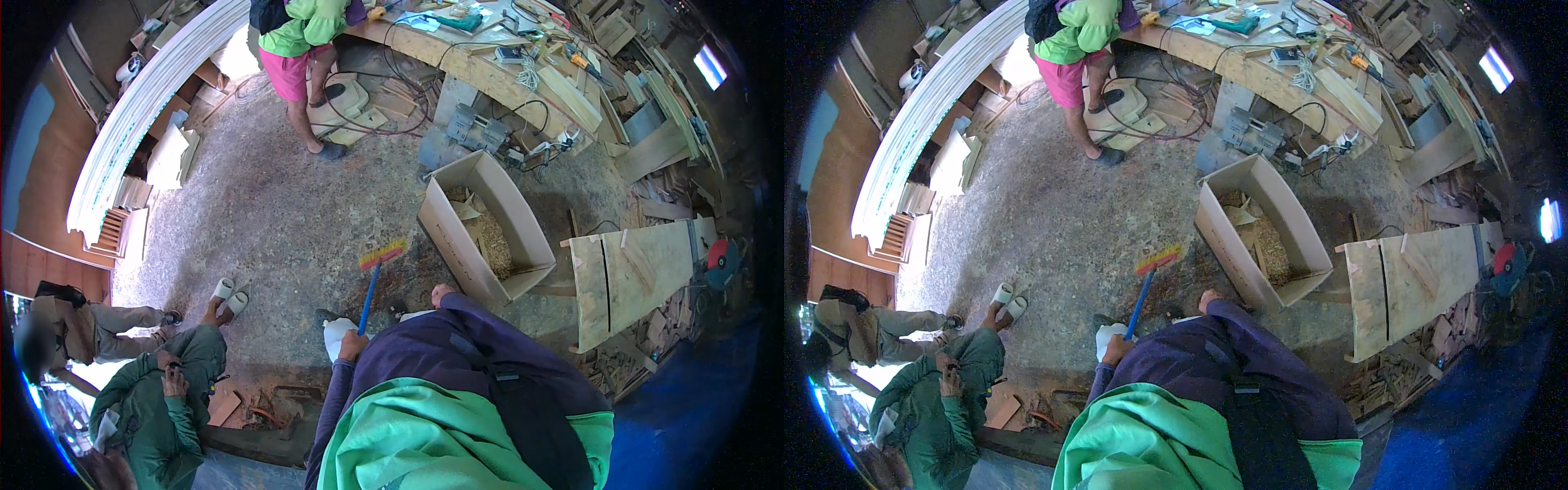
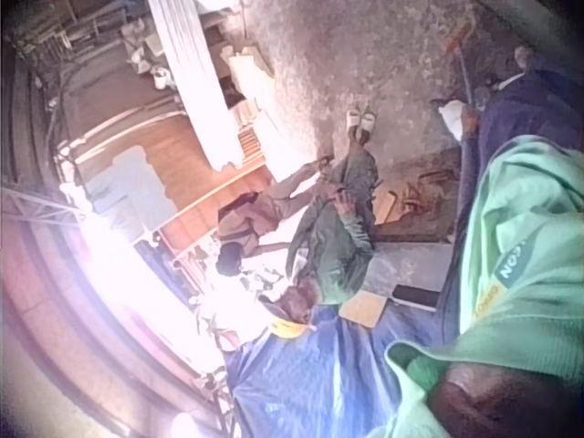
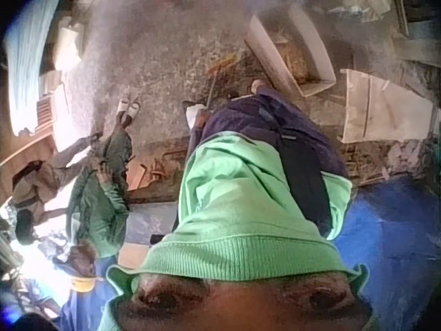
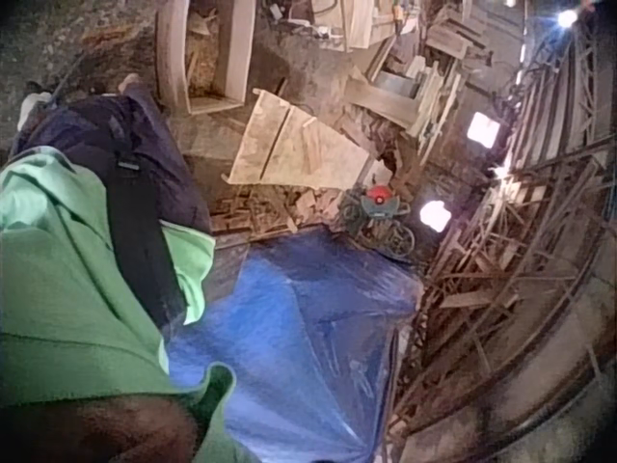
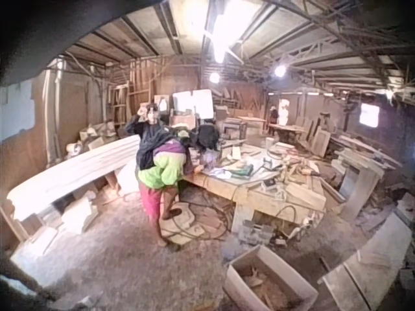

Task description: Sweep wood shavings from the workshop floor into a cardboard box using a broom and dustpan.

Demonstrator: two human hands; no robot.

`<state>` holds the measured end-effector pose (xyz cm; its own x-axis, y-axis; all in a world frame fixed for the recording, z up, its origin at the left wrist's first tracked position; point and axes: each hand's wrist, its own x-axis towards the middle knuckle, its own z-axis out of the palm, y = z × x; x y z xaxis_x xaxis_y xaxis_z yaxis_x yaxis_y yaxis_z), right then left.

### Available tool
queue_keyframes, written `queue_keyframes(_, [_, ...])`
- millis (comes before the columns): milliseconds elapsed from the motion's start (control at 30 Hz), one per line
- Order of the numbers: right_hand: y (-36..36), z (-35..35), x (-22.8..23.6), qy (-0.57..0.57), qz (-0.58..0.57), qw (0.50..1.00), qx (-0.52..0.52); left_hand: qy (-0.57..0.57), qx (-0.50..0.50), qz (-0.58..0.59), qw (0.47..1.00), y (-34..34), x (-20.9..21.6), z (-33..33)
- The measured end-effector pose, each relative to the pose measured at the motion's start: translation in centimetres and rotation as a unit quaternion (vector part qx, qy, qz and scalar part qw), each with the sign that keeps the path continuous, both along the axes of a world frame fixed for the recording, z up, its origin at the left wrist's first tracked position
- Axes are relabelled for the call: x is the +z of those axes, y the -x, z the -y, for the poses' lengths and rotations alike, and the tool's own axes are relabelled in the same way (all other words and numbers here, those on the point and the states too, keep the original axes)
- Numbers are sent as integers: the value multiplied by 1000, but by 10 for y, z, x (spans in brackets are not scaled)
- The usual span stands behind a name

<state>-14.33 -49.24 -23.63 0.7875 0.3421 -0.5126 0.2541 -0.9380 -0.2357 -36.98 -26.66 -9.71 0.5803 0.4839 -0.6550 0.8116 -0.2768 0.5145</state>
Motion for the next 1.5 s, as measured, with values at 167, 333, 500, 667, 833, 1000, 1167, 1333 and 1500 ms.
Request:
queue_keyframes(167, [-1,3,-8,31,-59,998,-2,22,-18,-11,1000,-2,4,-3])
queue_keyframes(333, [-2,0,7,25,-65,997,22,12,-43,11,999,1,-11,-5])
queue_keyframes(500, [-1,-6,27,38,-68,996,36,-15,-68,-3,998,0,-14,-6])
queue_keyframes(667, [0,-10,40,11,-80,996,-39,15,-49,-11,999,-3,-10,-8])
queue_keyframes(833, [-3,-10,47,16,-100,993,54,30,-54,-16,998,1,-26,-9])
queue_keyframes(1000, [-1,-10,45,-17,-70,997,-8,31,-38,-18,999,5,-36,-9])
queue_keyframes(1167, [-2,-7,44,-8,-100,995,5,20,-67,-19,997,3,-33,-9])
queue_keyframes(1333, [-3,-5,41,-30,-95,994,49,27,-58,-18,998,1,-16,-4])
queue_keyframes(1500, [-4,-4,35,-15,-87,994,66,35,-19,-12,999,-2,1,-2])
